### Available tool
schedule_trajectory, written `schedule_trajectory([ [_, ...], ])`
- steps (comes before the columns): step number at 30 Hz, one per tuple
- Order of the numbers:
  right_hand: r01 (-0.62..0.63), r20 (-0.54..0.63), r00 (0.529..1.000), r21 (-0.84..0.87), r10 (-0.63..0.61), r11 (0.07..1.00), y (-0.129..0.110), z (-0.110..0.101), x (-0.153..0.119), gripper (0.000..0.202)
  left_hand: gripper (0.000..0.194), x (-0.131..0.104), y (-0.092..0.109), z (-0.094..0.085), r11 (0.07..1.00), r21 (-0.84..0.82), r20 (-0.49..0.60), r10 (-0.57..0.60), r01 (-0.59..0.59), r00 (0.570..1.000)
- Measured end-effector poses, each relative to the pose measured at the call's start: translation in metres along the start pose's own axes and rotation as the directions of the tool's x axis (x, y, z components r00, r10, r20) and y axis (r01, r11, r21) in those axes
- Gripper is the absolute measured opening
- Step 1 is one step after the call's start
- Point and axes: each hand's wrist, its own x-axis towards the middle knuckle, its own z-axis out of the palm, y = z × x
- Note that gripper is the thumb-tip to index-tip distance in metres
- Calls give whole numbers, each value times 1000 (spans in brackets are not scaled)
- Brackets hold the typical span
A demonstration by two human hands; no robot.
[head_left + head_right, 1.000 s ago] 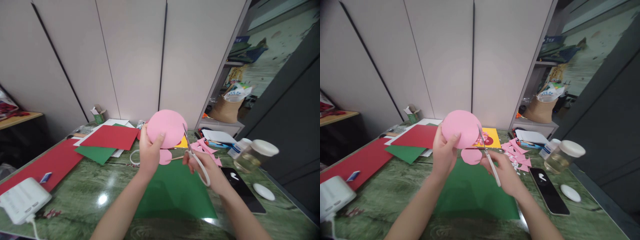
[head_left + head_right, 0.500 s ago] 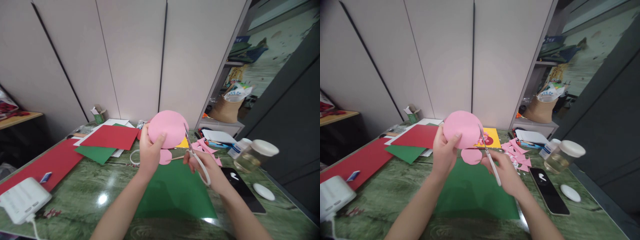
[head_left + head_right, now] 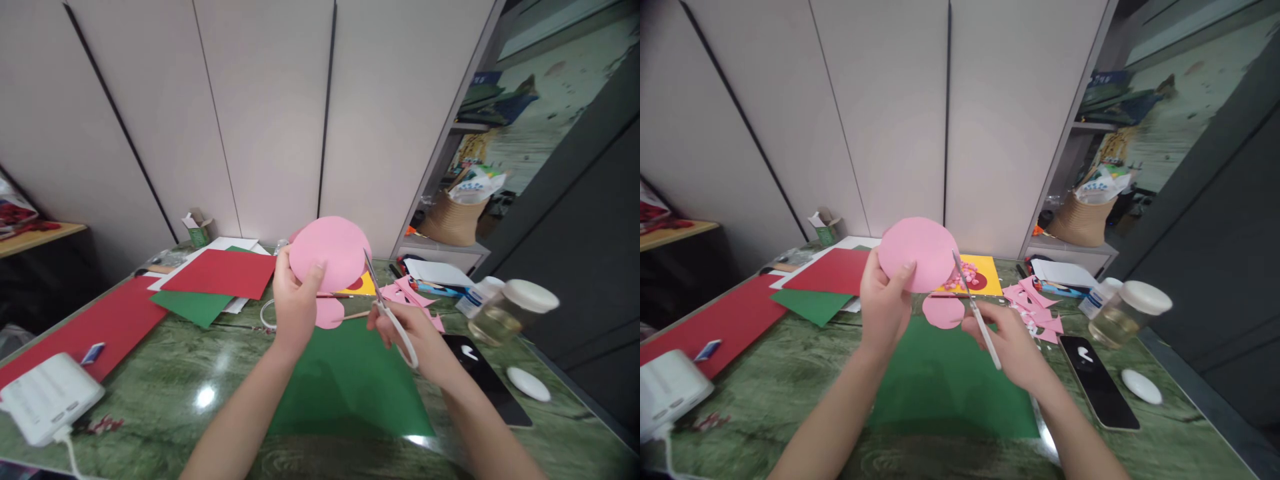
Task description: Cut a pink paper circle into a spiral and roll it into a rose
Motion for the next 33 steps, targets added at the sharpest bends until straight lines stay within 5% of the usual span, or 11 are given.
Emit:
schedule_trajectory([
  [21, 85, -58, 995, 52, -82, 995, 4, 9, 1, 46, 23, -4, -2, 2, 997, -38, 76, -60, 63, 995],
  [33, 50, -31, 998, 55, -48, 997, 0, 9, 1, 44, 29, -2, 0, 2, 1000, 26, 5, 0, 0, 1000],
])
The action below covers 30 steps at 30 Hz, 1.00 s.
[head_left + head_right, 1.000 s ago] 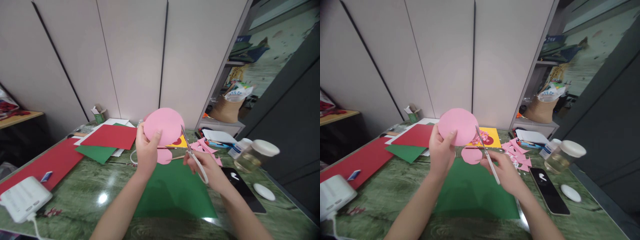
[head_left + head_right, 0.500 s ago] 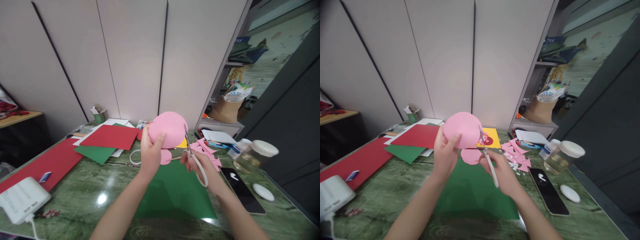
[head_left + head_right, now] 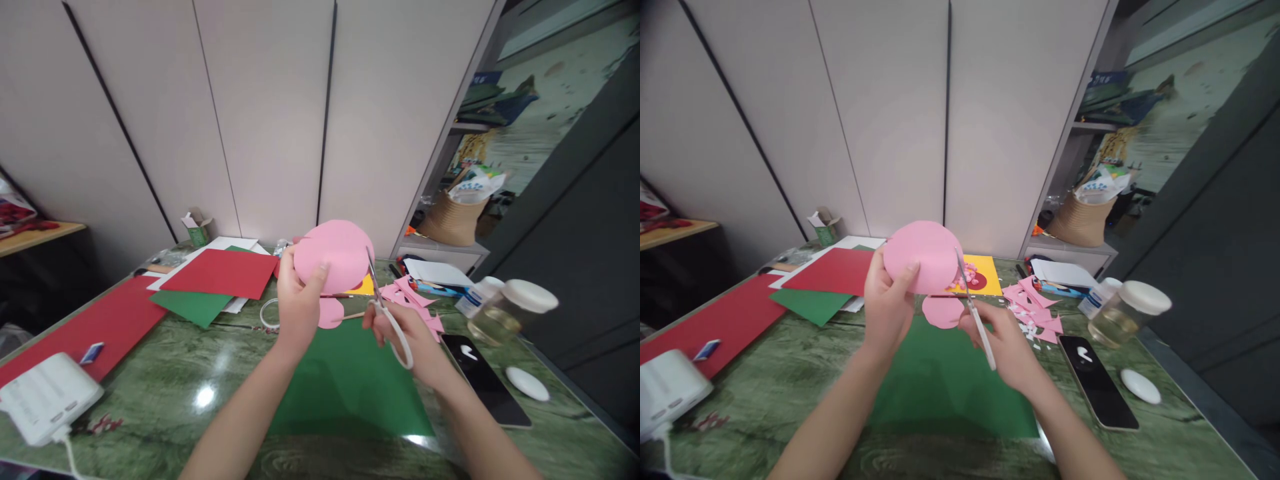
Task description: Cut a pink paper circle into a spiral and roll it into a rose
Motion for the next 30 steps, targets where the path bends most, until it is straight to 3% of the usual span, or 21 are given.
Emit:
schedule_trajectory([
  [8, -2, 15, 1000, -26, 2, 1000, 2, -3, 1, 40, 30, 1, -1, 1, 1000, -9, -8, 15, -15, 1000],
  [18, -10, 7, 1000, -13, 10, 1000, -7, -4, 1, 53, 29, 1, 0, -1, 1000, -1, 31, -30, 30, 999],
  [30, -11, 15, 1000, -32, 12, 999, -6, -6, 1, 51, 30, 3, 2, -3, 999, 37, 47, -23, 21, 999],
])
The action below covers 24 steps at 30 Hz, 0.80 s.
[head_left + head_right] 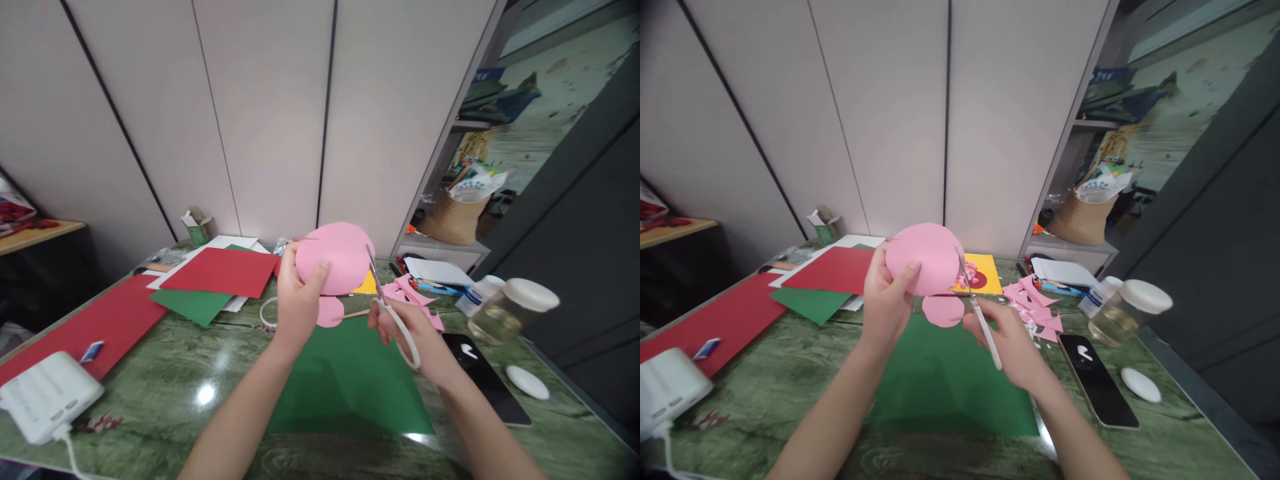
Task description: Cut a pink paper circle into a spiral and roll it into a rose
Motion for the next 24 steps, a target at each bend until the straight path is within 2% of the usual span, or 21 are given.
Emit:
schedule_trajectory([
  [14, -51, 25, 998, 12, 50, 999, 7, -1, 0, 46, 27, 1, -1, 1, 999, 6, -81, 42, -42, 996],
  [24, -5, 28, 1000, -44, 6, 999, 5, -3, -2, 56, 28, 1, 2, -2, 999, 37, 1, -10, 10, 1000],
])
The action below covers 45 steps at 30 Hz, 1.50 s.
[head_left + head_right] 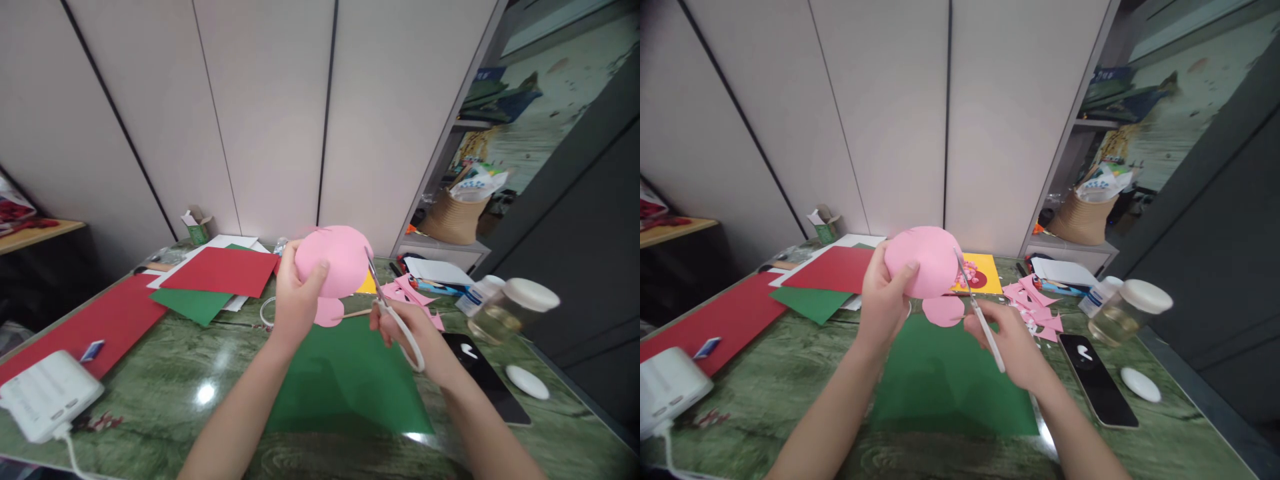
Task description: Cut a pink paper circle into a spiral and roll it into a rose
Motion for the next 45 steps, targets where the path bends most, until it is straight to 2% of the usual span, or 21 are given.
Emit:
schedule_trajectory([
  [6, -3, -25, 1000, 6, 3, 1000, -3, 0, 0, 58, 26, 1, 2, -1, 1000, -5, 26, 0, 0, 1000],
  [14, -6, 0, 1000, 23, 6, 1000, -1, 0, 0, 55, 27, 3, 0, -1, 999, 2, -40, 33, -33, 999],
  [25, -34, 2, 999, 1, 34, 999, -1, 0, -1, 51, 27, 3, -2, 0, 998, -4, -73, 59, -59, 996],
  [36, -19, 12, 1000, -54, 20, 998, -7, -3, -1, 56, 26, 3, 0, -4, 999, 38, 35, 8, -9, 999],
  [45, -13, 11, 1000, -41, 13, 999, -5, -4, -1, 53, 26, 5, 1, -6, 1000, 21, 59, 0, -1, 998],
])
